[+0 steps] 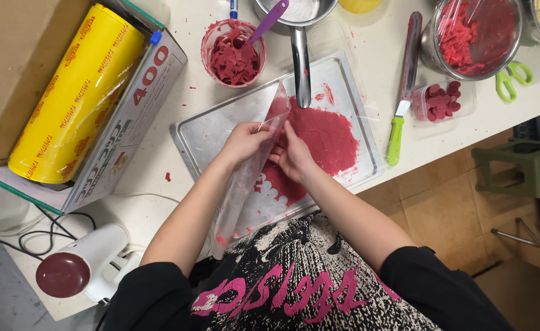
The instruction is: The person peels small red candy pieces off a plastic sheet lining a metal tray and drops them one at a time into a plastic cup, gradually clearing the sheet and accumulating the pieces in the cup.
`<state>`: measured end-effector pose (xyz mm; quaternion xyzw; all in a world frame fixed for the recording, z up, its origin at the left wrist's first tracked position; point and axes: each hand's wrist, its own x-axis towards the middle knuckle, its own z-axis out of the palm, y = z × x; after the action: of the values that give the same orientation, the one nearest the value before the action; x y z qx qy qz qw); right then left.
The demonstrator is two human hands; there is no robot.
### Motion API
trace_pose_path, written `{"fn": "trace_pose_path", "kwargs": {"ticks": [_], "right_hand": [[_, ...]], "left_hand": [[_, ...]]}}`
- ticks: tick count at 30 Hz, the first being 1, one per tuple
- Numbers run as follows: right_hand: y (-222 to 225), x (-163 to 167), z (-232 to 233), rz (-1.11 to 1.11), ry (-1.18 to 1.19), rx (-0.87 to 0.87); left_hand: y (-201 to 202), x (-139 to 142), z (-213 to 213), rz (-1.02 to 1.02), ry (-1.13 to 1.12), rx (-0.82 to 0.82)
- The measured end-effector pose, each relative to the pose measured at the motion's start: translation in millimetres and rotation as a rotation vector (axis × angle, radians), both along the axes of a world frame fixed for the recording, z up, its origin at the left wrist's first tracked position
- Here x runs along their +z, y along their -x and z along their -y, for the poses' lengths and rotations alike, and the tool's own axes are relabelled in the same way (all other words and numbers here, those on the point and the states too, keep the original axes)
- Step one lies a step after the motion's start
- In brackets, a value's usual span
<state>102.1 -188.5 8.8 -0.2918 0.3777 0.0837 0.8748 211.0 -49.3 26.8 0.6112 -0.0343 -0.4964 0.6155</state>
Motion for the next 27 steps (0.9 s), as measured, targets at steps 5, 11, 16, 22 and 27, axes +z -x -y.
{"fn": "trace_pose_path", "kwargs": {"ticks": [5,11,16,22,27], "right_hand": [[8,-14,-2,0.098,0.172,0.046],[12,-17,5,0.077,0.003,-0.023],[3,-25,8,0.106,-0.196,-0.036],[-2,2,13,0.080,-0.189,0.022],[3,57,13,0.156,-0.057,0.114]], "left_hand": [[-3,-3,-6,-0.085,-0.002,0.026],[-10,-1,-14,-0.072,-0.004,0.032],[-18,-3,-25,-0.106,-0.060,0.080],[-32,0,-51,0.109,-0.138,0.137],[-34,28,-73,0.768,-0.315,0.185]]}}
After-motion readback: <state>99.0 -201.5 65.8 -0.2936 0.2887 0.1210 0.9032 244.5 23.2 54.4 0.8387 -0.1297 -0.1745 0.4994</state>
